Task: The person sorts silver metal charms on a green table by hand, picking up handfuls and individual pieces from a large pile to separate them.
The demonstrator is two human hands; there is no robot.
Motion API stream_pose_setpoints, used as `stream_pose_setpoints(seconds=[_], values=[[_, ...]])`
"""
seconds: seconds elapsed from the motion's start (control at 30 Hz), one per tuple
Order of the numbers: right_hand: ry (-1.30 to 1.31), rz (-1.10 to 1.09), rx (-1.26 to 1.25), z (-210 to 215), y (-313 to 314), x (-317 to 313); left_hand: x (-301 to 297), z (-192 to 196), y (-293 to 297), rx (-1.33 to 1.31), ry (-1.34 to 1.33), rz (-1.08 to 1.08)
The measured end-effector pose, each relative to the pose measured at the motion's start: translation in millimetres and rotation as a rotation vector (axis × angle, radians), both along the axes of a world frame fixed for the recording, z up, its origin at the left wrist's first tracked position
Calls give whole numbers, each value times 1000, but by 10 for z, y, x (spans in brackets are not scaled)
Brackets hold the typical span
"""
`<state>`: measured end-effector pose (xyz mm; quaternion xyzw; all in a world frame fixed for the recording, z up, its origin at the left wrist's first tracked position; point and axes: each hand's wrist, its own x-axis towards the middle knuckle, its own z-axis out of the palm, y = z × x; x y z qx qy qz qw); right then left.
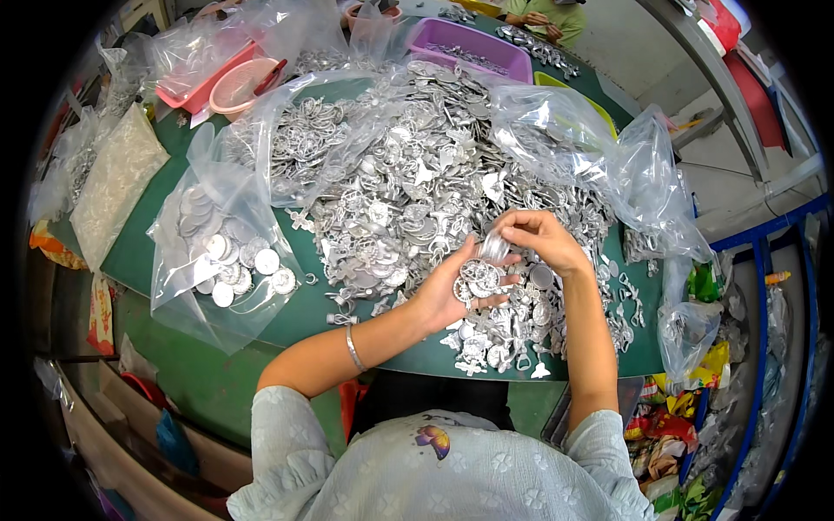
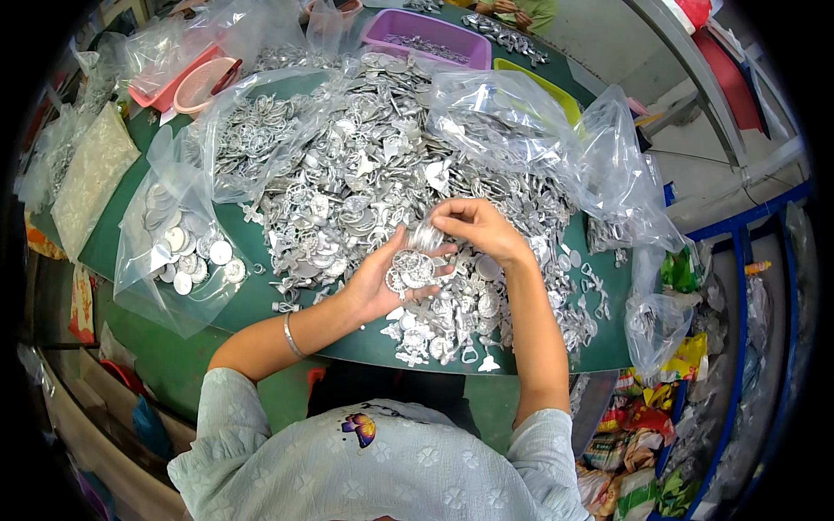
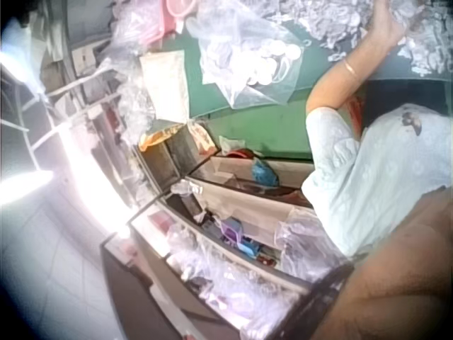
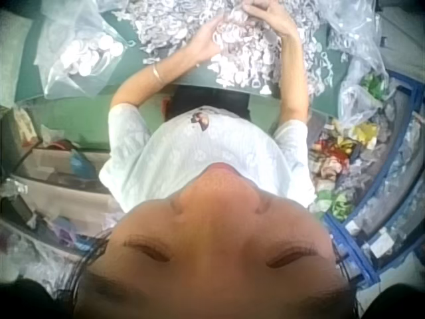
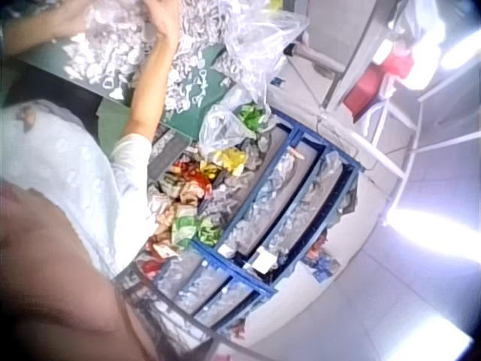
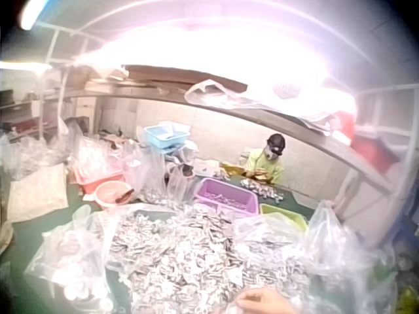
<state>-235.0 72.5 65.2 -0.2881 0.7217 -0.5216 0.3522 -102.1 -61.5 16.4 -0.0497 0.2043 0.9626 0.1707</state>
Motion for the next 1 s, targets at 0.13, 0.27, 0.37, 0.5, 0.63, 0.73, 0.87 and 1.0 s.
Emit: stream_pose_setpoints(seconds=[0.13,0.27,0.37,0.5,0.63,0.73,0.87,1.0], values=[[571,-185,107,-217,-198,-52,-32,-180,-12,-103,82,-36],[1257,-48,237,-495,-377,-80,-36,-175,-12,-92,69,-76],[1249,-89,252,-474,-378,-83,-15,-117,-30,-110,49,-66],[665,-250,29,-286,-195,-169,-19,-53,-40,49,25,-29],[573,274,-54,58,-103,16,-39,-34,-18,191,-79,130],[550,98,83,102,-205,19,-19,-69,-37,19,-52,115],[1051,-208,196,-356,-404,-297,-32,-99,-60,-22,-36,45],[1466,-208,399,-428,-575,-240,-4,-33,-60,-66,-21,56]])
